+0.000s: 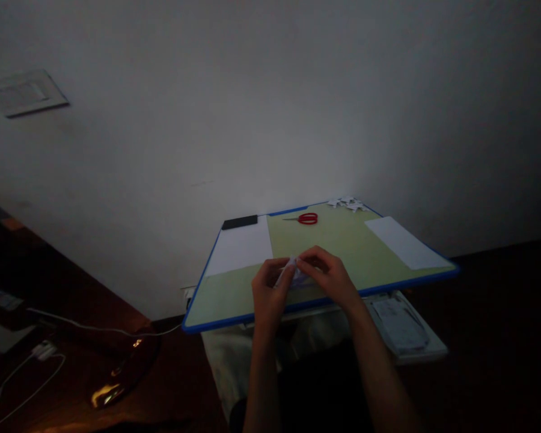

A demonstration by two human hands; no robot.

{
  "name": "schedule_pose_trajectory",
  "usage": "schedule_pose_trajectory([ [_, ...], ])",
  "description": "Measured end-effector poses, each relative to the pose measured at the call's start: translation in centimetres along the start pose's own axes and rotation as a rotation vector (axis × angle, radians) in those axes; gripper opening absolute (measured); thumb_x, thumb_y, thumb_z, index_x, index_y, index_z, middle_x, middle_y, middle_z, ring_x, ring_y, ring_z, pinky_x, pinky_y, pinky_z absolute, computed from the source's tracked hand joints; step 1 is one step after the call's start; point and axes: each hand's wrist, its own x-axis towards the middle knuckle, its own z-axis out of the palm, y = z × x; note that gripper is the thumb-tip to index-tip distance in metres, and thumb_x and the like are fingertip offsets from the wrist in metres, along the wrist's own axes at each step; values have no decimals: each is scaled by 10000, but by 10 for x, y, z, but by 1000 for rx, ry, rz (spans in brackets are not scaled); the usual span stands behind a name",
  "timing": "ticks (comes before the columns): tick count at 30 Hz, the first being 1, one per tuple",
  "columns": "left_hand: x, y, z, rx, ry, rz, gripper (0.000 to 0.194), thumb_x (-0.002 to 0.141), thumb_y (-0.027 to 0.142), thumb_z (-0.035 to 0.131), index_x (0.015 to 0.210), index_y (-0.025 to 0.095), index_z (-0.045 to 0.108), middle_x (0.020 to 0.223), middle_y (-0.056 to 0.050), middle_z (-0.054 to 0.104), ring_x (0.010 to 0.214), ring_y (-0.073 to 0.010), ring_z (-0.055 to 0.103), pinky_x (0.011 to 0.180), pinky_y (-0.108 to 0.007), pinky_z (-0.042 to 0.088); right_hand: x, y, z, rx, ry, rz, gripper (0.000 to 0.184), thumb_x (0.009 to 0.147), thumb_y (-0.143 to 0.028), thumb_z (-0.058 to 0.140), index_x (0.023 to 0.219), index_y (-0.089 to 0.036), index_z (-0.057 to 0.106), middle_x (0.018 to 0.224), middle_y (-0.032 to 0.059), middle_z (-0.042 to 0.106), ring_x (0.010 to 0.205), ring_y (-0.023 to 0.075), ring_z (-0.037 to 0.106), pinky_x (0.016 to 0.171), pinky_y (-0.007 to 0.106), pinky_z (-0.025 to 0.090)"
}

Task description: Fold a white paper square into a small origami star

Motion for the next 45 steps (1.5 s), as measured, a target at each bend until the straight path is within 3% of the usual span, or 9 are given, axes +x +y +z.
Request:
schedule_pose_trajectory([
  [4, -4, 7, 2, 63, -1, 25, 272, 861, 285, 809, 1123, 213, 800, 1139, -81, 832, 1079, -262, 789, 980, -388, 623, -3, -4, 1, 6, 49, -72, 150, 902, -346, 800, 1011, -251, 762, 957, 29, 736, 888, 198, 709, 836, 336, 596],
  [10, -8, 18, 3, 139, -8, 60, 297, 906, 322, 777, 1186, 234, 823, 1191, -72, 827, 1105, -284, 787, 1030, -431, 606, -4, -21, 0, -116, 80, -265, 70, 936, -251, 774, 995, -268, 809, 916, 38, 724, 875, 206, 697, 793, 352, 579],
  [17, -12, 25, 2, 202, -50, 95, 311, 927, 328, 755, 1224, 256, 817, 1111, -60, 846, 986, -258, 809, 949, -382, 632, -8, -31, 2, -200, 121, -348, 148, 937, -170, 768, 1016, -282, 824, 932, 40, 749, 862, 200, 707, 773, 347, 576],
  [25, -14, 30, 5, 180, 39, 83, 303, 894, 303, 783, 1183, 225, 827, 1009, -38, 857, 852, -187, 807, 803, -276, 646, -9, -33, 1, -249, 119, -459, 124, 932, -163, 783, 1002, -257, 820, 935, 29, 765, 883, 178, 724, 811, 314, 589],
  [33, -13, 27, 2, 94, 66, 18, 320, 856, 311, 824, 1159, 210, 835, 999, -53, 857, 876, -206, 813, 798, -282, 653, -14, -34, -14, -323, -90, -435, 370, 985, -157, 705, 1314, -318, 761, 1129, 60, 734, 1045, 188, 716, 900, 322, 596],
  [45, -13, 25, 2, 0, 26, 18, 294, 878, 321, 831, 1136, 183, 805, 888, -41, 846, 789, -176, 802, 734, -244, 640, -13, -30, -18, -333, -95, -422, 352, 993, -224, 720, 1322, -344, 756, 996, 29, 706, 909, 168, 697, 801, 291, 593],
])
